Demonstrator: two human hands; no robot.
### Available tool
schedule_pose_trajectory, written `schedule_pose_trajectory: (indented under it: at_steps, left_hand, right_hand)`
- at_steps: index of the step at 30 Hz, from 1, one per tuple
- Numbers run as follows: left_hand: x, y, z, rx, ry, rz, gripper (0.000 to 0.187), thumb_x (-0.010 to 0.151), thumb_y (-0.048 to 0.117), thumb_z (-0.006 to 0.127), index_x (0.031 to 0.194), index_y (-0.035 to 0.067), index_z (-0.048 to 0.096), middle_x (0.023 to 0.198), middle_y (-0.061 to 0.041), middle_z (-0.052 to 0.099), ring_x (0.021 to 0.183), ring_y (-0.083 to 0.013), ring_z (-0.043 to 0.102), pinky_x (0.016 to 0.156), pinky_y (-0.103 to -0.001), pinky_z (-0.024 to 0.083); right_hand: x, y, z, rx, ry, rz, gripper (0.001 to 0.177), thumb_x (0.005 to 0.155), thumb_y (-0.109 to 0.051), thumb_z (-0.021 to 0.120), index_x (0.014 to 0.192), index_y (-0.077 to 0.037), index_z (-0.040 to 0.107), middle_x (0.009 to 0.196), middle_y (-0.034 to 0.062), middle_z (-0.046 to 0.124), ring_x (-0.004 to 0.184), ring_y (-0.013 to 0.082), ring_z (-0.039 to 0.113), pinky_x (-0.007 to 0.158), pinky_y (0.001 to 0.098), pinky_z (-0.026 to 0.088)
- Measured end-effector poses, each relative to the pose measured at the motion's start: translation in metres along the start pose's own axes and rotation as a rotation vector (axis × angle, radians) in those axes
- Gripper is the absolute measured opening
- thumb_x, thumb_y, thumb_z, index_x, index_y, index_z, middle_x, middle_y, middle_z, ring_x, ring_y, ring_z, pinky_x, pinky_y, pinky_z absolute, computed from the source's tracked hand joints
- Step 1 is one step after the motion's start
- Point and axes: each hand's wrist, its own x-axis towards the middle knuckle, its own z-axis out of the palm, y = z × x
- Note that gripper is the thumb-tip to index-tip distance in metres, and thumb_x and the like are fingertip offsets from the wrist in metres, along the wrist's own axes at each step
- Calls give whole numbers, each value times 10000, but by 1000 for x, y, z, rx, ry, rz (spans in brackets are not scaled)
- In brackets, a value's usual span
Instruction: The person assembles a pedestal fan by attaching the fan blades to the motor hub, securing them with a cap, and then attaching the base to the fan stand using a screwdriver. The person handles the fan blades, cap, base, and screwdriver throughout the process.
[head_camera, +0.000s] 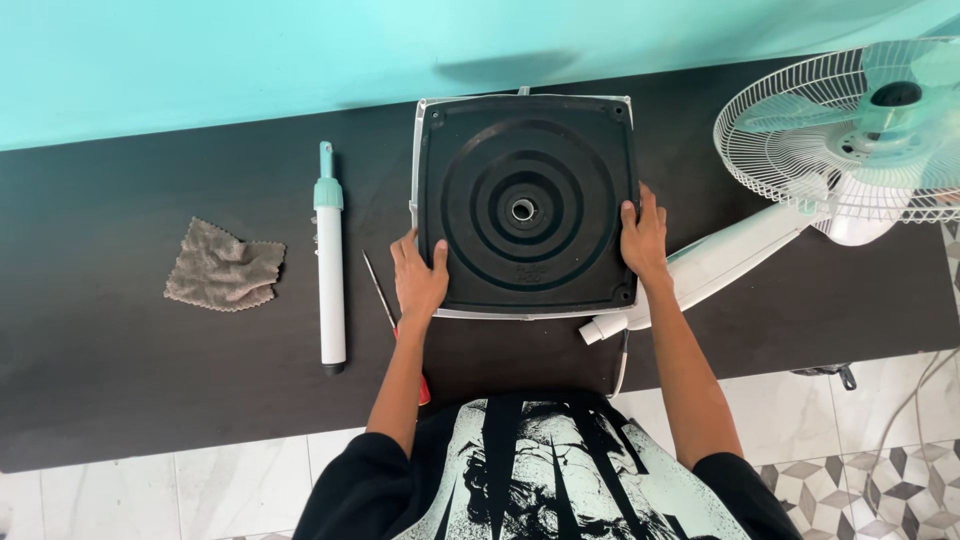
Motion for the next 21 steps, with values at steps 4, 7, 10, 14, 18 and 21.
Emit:
schedule_pose_trajectory:
  at_steps: [4,7,10,14,18,21]
  left_hand:
    - [0,8,6,63,47,-10,410,1032,299,590,1343,47,503,1344,-195,515,1078,-457,645,875,-535,531]
    - [2,3,8,95,101,28,336,1051,259,562,1314,49,548,1297,-183,563,1069,-450,658,853,-535,536]
    - [2,-1,10,94,119,-2,333,1036,252,563,1305,57,576,1296,-178,582,1059,-446,657,850,-542,527]
    - [1,0,11,58,146,-7,360,1027,261,574,1329,66,579,1295,-203,588,1094,-448,643,893,-525,524]
    - [3,2,14,80,156,-21,425,1008,287,604,1362,56,560,1272,-233,597,1142,-460,612,944,-532,498]
    - [3,5,20,49,114,-63,434,1011,302,598,1367,58,549,1277,-229,598,1137,-452,615,942,-533,498]
  right_hand:
    - [4,14,8,42,51,18,547,1066,-399,486,1549,-146,441,1295,259,585,1199,408,568,1075,494,432]
    - [5,21,13,112,81,17,576,1042,-443,539,1533,-150,471,1353,259,589,1238,382,583,1068,477,447]
    - [2,26,15,180,103,-8,635,1006,-475,571,1533,-142,453,1396,256,607,1272,379,599,1069,463,465]
    - [-12,36,9,196,41,145,741,965,-521,601,1514,-71,387,1384,298,556,1257,421,566,1047,472,445]
    - [-26,45,9,82,-4,102,738,1007,-556,549,1461,21,473,1333,327,619,1285,439,593,1087,458,452]
    - [-23,45,3,82,-78,181,755,997,-572,509,1481,6,462,1329,330,609,1291,448,571,1088,455,431]
